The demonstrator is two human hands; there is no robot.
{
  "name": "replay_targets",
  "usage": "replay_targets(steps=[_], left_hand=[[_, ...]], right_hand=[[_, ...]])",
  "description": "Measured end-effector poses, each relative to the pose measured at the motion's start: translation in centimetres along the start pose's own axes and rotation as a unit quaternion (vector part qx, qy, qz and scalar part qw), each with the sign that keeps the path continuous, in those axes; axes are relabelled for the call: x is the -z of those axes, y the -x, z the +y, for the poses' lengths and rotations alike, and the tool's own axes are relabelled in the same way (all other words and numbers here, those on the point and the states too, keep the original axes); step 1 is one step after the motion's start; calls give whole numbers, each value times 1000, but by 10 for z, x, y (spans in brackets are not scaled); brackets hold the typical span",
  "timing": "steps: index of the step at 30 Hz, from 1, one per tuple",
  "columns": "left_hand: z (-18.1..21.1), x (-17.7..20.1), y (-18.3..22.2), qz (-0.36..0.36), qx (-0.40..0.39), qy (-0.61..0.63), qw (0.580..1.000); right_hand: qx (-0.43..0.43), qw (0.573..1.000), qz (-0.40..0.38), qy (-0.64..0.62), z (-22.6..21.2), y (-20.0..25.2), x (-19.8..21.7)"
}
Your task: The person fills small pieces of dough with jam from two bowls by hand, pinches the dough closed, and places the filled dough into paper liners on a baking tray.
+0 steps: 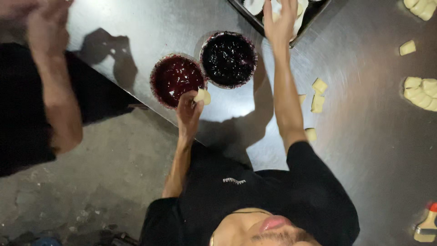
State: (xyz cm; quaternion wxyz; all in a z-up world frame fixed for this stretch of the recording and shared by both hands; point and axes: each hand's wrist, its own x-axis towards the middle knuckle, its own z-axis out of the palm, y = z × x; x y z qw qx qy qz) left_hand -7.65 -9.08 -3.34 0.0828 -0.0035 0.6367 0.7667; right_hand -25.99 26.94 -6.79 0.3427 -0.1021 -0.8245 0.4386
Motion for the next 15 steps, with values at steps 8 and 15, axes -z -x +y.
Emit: replay_targets(steps=[8,15], left_hand=[[0,-60,11,-237,38,19,971],[3,-72,60,-132,11,-51,990]], right_hand=[[-431,649,-316,-542,-147,231,125],[-480,667,-180,-540,-143,280,138]])
